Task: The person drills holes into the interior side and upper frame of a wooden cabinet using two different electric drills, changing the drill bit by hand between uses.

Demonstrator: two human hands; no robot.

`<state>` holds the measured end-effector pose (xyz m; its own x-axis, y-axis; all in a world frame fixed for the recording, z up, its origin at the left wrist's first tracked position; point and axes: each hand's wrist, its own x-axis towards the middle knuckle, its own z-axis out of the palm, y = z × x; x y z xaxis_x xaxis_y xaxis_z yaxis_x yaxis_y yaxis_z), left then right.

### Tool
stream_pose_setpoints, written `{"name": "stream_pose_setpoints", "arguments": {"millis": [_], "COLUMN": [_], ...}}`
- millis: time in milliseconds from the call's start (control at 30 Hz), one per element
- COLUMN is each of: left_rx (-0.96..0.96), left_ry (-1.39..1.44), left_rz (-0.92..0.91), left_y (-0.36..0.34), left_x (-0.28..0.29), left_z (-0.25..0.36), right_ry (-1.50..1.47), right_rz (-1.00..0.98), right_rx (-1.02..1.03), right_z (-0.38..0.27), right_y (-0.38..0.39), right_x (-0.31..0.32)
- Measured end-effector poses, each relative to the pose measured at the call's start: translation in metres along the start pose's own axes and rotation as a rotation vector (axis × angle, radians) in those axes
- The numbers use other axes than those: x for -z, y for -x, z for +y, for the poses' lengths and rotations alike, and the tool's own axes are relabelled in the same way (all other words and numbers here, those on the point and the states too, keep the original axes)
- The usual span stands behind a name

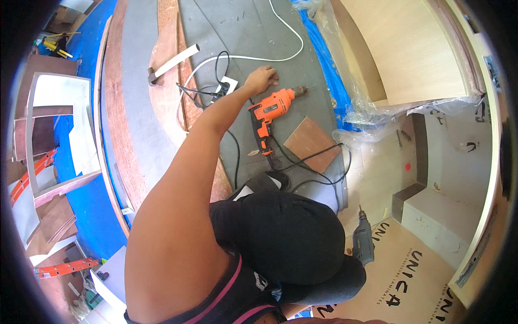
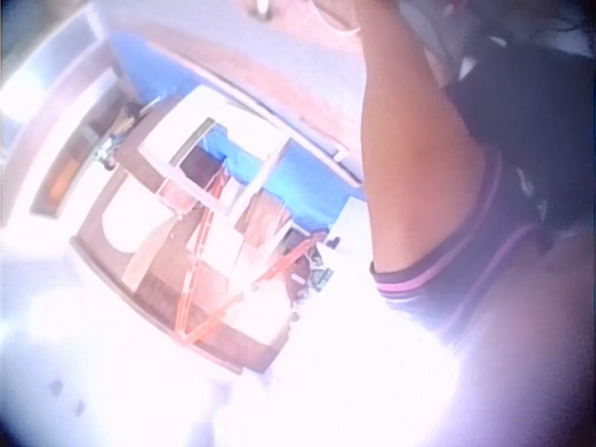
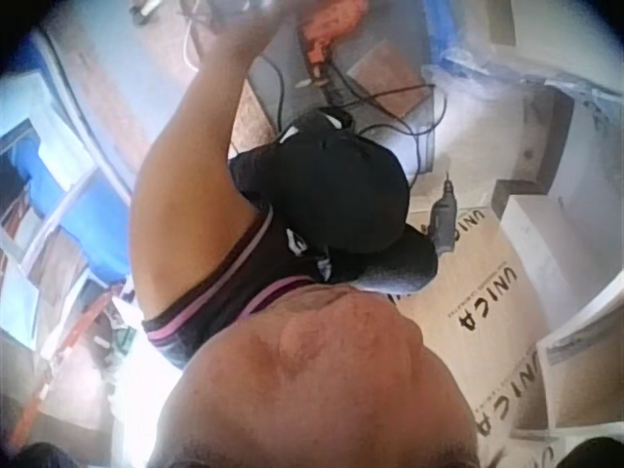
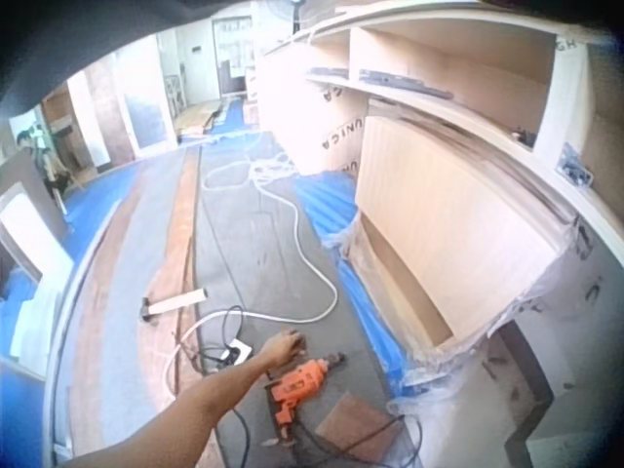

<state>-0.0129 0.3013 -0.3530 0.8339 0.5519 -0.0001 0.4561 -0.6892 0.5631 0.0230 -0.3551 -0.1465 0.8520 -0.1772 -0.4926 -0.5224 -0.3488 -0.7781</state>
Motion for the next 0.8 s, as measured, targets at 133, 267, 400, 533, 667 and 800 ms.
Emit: {"name": "stream_pose_setpoints", "arguments": {"millis": [133,267,400,533,667,800], "left_rx": [-0.058,0.077,0.252,0.068,0.196,0.123], "left_ry": [0.048,0.209,0.439,0.224,0.017,0.053], "left_rz": [0.056,0.167,0.107,0.061,-0.204,-0.258], "left_y": [-0.002,-0.002,-0.002,0.015,-0.001,0.005], "left_x": [-0.009,-0.005,-0.014,0.029,0.022,0.024], "left_z": [-0.017,-0.028,0.002,-0.063,-0.006,0.046], "right_ry": [0.05,0.087,0.141,0.18,0.258,0.299], "right_rz": [-0.014,-0.045,-0.016,-0.124,-0.153,-0.238], "right_rx": [-0.028,-0.043,-0.06,-0.085,-0.14,-0.154], "right_z": [0.005,0.009,0.02,0.038,0.071,0.106], "right_y": [0.001,-0.003,-0.003,-0.004,-0.003,-0.01], "right_x": [0.0,-0.001,0.015,-0.016,-0.022,-0.034]}}
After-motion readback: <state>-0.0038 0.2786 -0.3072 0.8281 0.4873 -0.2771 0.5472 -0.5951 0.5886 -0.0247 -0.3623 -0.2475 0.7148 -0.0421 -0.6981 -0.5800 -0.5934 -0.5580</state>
